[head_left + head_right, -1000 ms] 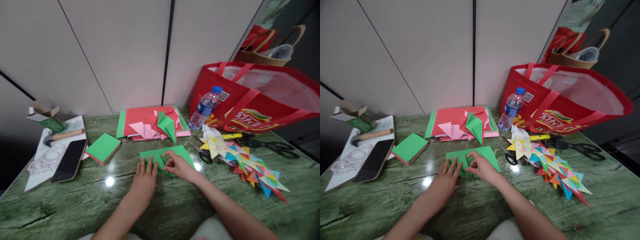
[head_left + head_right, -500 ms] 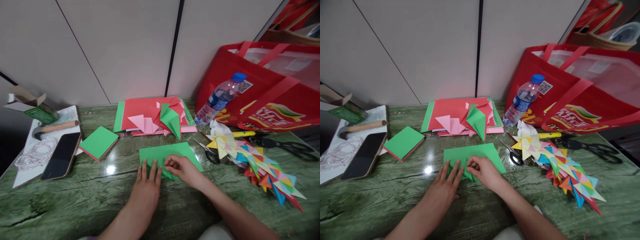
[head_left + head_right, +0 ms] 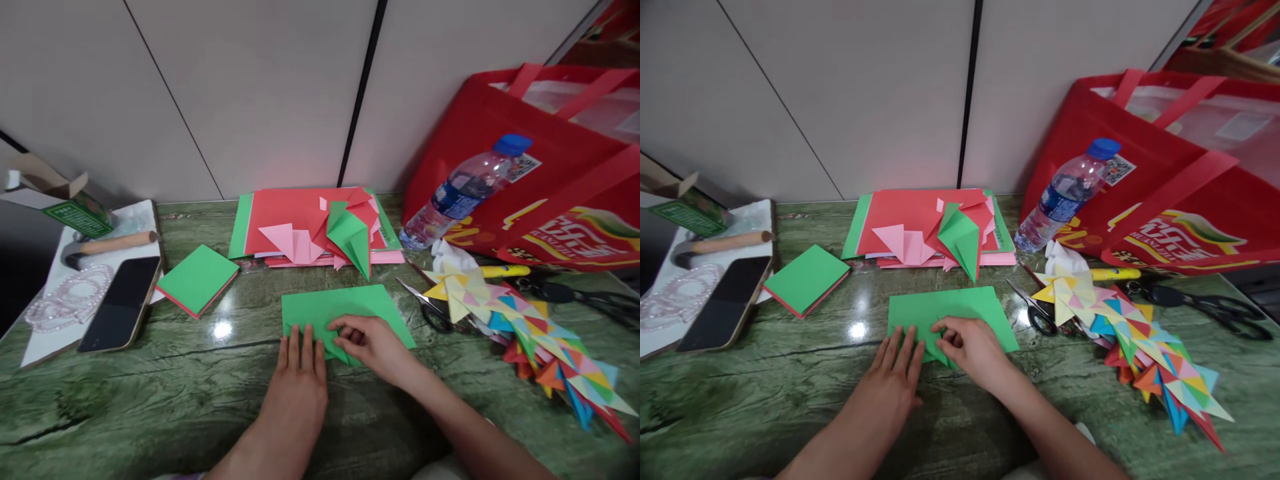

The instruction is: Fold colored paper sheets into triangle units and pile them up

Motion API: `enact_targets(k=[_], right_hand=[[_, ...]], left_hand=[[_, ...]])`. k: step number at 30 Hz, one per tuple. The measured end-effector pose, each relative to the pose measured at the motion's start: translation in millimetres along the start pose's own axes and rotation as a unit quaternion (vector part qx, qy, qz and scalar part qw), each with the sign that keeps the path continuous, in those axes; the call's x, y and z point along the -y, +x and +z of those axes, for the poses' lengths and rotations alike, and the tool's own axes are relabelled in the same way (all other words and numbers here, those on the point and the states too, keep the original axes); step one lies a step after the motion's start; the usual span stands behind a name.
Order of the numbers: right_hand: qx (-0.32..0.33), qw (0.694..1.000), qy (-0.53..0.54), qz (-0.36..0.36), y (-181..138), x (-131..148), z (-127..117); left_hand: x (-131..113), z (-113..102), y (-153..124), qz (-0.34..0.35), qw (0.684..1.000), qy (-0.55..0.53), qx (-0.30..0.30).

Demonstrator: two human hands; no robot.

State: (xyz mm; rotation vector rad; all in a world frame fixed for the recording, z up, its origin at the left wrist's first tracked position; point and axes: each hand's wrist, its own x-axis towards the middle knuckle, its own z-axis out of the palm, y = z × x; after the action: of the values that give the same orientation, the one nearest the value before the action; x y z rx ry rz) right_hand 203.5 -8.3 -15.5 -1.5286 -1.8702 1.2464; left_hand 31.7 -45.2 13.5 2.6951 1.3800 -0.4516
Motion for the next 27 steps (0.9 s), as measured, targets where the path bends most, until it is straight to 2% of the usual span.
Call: enact_targets(k=[15, 21, 27], right_hand=[[-0.01, 1.0, -0.018, -0.012, -0.7, -2.6, 2.3], [-0.009, 1.0, -0.02, -0.001, -0.7, -1.6, 1.6], [-0.015, 1.0, -0.021, 0.0, -1.2, -3.0, 2.4]], left_hand=[[-0.1, 3.6, -0.5, -0.011, 1.0, -0.018, -0.007], [1.2, -2.3, -0.4, -0.019, 0.999, -0.019, 0.019], [2.5, 1.9, -0.9, -0.026, 0.999, -0.022, 0.008]])
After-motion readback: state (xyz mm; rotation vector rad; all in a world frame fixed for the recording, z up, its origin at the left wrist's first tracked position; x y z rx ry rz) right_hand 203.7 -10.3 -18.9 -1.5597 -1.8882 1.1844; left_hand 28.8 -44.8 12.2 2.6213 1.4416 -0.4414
